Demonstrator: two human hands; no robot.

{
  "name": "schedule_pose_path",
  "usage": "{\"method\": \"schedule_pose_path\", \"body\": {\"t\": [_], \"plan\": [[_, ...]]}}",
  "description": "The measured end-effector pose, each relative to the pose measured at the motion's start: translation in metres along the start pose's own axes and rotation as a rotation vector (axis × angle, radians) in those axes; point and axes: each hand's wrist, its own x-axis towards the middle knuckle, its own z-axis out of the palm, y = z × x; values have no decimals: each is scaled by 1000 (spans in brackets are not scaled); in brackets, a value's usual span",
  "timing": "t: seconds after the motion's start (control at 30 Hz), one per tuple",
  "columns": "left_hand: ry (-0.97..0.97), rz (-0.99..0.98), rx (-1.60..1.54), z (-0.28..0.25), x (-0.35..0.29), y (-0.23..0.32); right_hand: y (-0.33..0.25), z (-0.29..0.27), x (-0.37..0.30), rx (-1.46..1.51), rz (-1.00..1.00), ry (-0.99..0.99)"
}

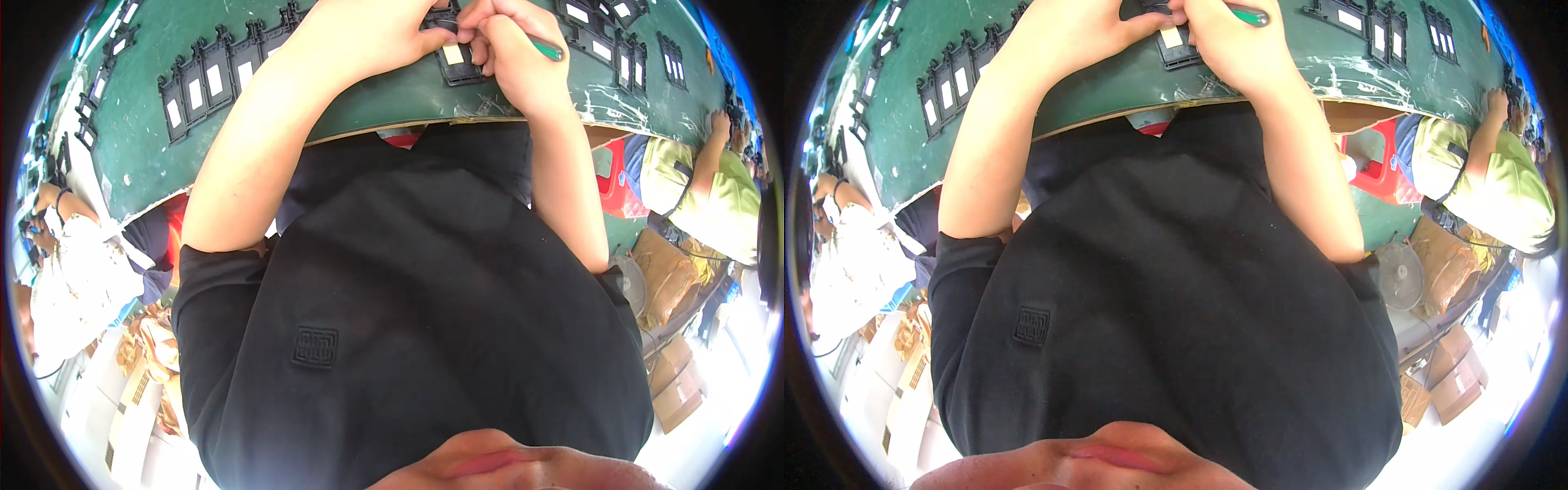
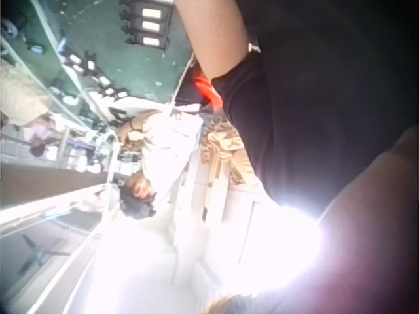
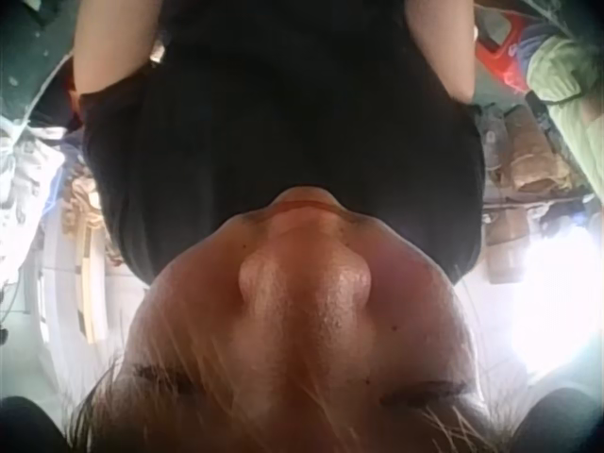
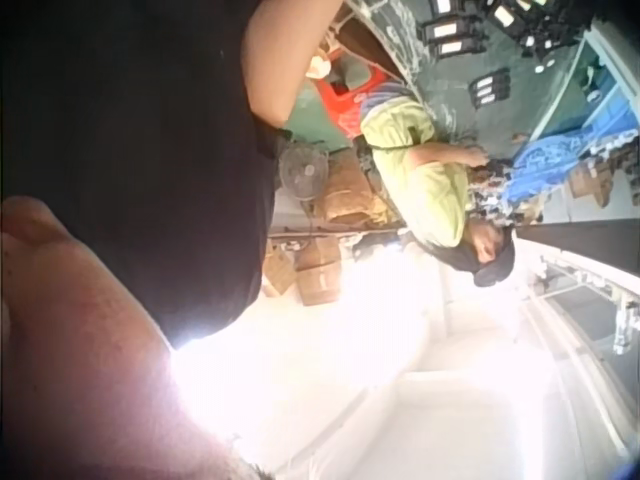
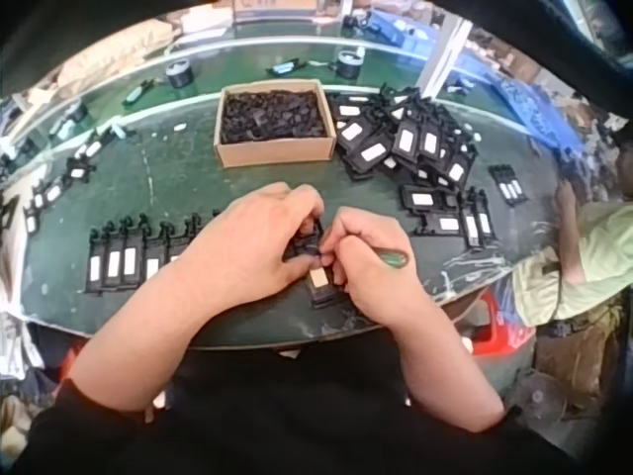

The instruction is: The recorder is assembling small electronic components into plastic housings on a factory assembly line.

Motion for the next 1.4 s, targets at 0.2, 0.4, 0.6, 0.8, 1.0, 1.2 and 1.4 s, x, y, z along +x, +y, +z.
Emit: {"method": "schedule_pose_path", "body": {"t": [0.2, 0.4, 0.6, 0.8, 1.0, 1.2, 1.4], "plan": [[-4, 21, -26, -5, -3, 3, 2, -2, 0, -145, -97, -21], [41, -6, 214, -31, -15, 1, 3, -1, -12, -312, -156, 18], [-66, -156, 275, -39, -25, -2, -13, -54, -38, -421, -55, 90], [-83, -177, 281, -34, -18, -1, -4, -103, -37, -594, -33, 426], [66, -23, 144, -10, -8, -7, -9, -76, -26, -1004, -345, 583], [40, -57, 170, -8, -4, 11, -4, -12, -28, -240, -204, 316], [-17, -9, 208, -6, -4, 5, 13, 2, -23, -45, -116, 221]]}}
